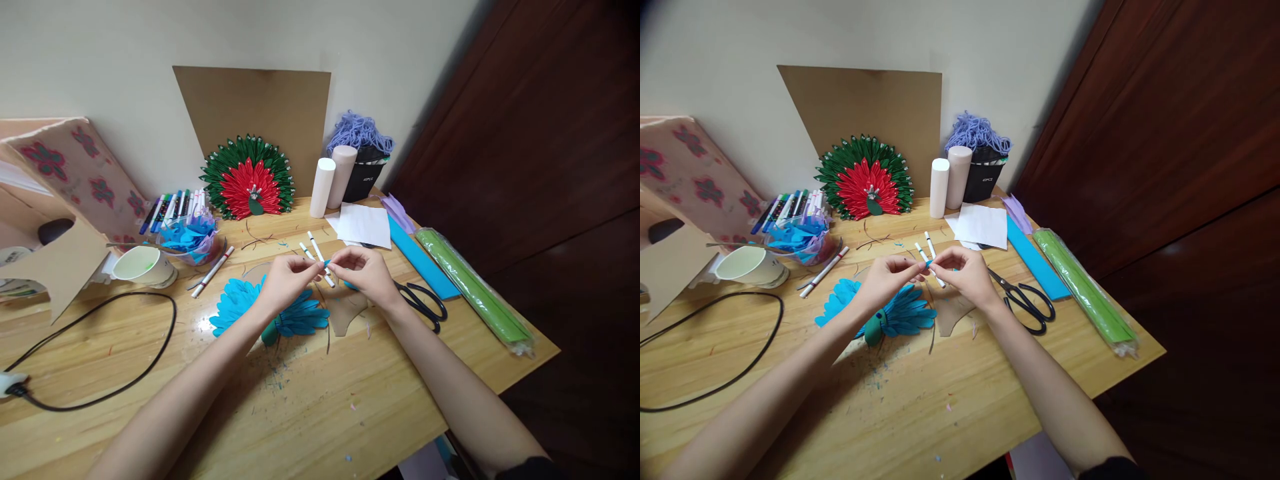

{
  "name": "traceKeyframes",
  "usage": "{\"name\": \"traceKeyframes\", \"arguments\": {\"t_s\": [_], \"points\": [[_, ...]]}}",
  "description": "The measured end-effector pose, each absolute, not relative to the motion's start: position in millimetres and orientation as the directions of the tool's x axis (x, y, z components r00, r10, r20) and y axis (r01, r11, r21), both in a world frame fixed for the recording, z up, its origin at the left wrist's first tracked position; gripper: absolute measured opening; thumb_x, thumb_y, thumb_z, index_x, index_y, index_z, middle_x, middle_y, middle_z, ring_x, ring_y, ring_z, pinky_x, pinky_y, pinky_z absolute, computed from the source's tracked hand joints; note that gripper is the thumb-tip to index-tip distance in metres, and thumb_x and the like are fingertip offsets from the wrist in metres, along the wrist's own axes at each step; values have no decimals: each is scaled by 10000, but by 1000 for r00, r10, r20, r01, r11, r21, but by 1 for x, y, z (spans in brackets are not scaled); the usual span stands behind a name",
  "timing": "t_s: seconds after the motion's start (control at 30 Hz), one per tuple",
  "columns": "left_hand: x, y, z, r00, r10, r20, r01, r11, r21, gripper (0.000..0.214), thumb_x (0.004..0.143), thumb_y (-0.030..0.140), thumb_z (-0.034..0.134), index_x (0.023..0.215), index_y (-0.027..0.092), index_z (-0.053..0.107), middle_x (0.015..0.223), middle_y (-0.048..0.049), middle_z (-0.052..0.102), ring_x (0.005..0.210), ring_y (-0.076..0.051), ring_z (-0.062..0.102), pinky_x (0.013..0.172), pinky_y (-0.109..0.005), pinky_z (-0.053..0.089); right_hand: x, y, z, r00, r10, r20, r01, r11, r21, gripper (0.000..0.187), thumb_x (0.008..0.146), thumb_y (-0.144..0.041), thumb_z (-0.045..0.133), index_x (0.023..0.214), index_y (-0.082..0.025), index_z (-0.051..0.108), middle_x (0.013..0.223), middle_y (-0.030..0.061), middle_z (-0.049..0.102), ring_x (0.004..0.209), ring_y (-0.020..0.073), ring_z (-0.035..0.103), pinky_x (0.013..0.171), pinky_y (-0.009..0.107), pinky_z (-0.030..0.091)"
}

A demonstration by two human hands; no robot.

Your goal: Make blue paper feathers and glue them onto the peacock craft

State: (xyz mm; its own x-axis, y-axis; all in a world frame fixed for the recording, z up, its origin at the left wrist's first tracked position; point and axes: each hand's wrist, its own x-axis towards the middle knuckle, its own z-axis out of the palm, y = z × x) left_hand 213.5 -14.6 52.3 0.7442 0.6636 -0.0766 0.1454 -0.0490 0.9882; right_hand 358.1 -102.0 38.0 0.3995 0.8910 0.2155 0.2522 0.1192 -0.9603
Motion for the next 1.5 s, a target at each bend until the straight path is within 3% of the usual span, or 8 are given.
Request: {"name": "traceKeyframes", "arguments": {"t_s": [0.27, 0.57, 0.73, 0.9, 1.1, 1.27, 1.37, 1.5], "points": [[212, -19, 52, 739, 673, 34, 171, -236, 957, 234, 713, 334, 599, 744, 123, 696, 731, -69, 698, 669, -164, 620, 573, -230, 470, 355, -101, 40, 421, 883, 210, 250, 110, -962, 198, 620, -283, 719, 701, -174, 574, 694, 12, 636, 651, 140, 609, 622, 268, 497], [214, -15, 52, 700, 712, -53, 181, -105, 978, 150, 637, 266, 622, 625, 120, 654, 641, -49, 669, 584, -135, 587, 564, -229, 455, 355, -104, 41, 403, 860, 313, 384, 152, -911, 142, 695, -252, 655, 760, -177, 554, 727, 20, 627, 665, 142, 606, 624, 277, 503], [212, -12, 58, 720, 676, -159, 212, 4, 977, 128, 632, 229, 594, 565, 131, 641, 564, -26, 631, 544, -110, 551, 553, -214, 445, 359, -109, 49, 123, 799, 588, 737, 324, -593, 123, 741, -191, 614, 859, -215, 641, 841, 38, 634, 809, 172, 583, 733, 331, 476], [213, -12, 57, 749, 605, -270, 233, 141, 962, 155, 663, 237, 571, 576, 126, 635, 607, -31, 639, 556, -89, 547, 567, -200, 434, 361, -109, 48, -25, 738, 674, 828, 393, -399, 118, 756, -175, 604, 845, -227, 663, 800, 42, 622, 768, 168, 549, 683, 322, 457], [216, -13, 52, 765, 623, -160, 127, 97, 987, 268, 666, 330, 643, 830, 119, 651, 770, -57, 669, 691, -134, 602, 662, -245, 465, 358, -108, 49, 212, 818, 535, 730, 231, -643, 56, 744, -192, 606, 769, -201, 654, 749, 31, 606, 761, 170, 554, 696, 322, 454], [216, -15, 49, 788, 614, -48, 101, -53, 993, 242, 685, 366, 637, 727, 128, 644, 756, -52, 676, 713, -149, 602, 657, -247, 453, 358, -104, 44, 303, 903, 304, 472, 135, -871, 62, 731, -218, 611, 748, -161, 626, 720, 30, 628, 683, 149, 578, 625, 278, 465], [216, -16, 49, 784, 617, -69, 111, -30, 993, 223, 704, 354, 614, 688, 134, 643, 749, -55, 683, 713, -152, 608, 648, -244, 456, 357, -104, 42, 313, 891, 327, 510, 133, -850, 53, 728, -211, 607, 744, -164, 625, 715, 27, 626, 679, 148, 567, 629, 280, 459], [216, -13, 48, 774, 627, -89, 124, -12, 992, 208, 710, 325, 589, 685, 130, 656, 736, -54, 685, 703, -151, 608, 640, -238, 456, 353, -107, 45, 261, 825, 502, 713, 185, -676, 34, 727, -179, 596, 737, -191, 626, 713, 19, 600, 708, 159, 537, 669, 309, 444]]}}
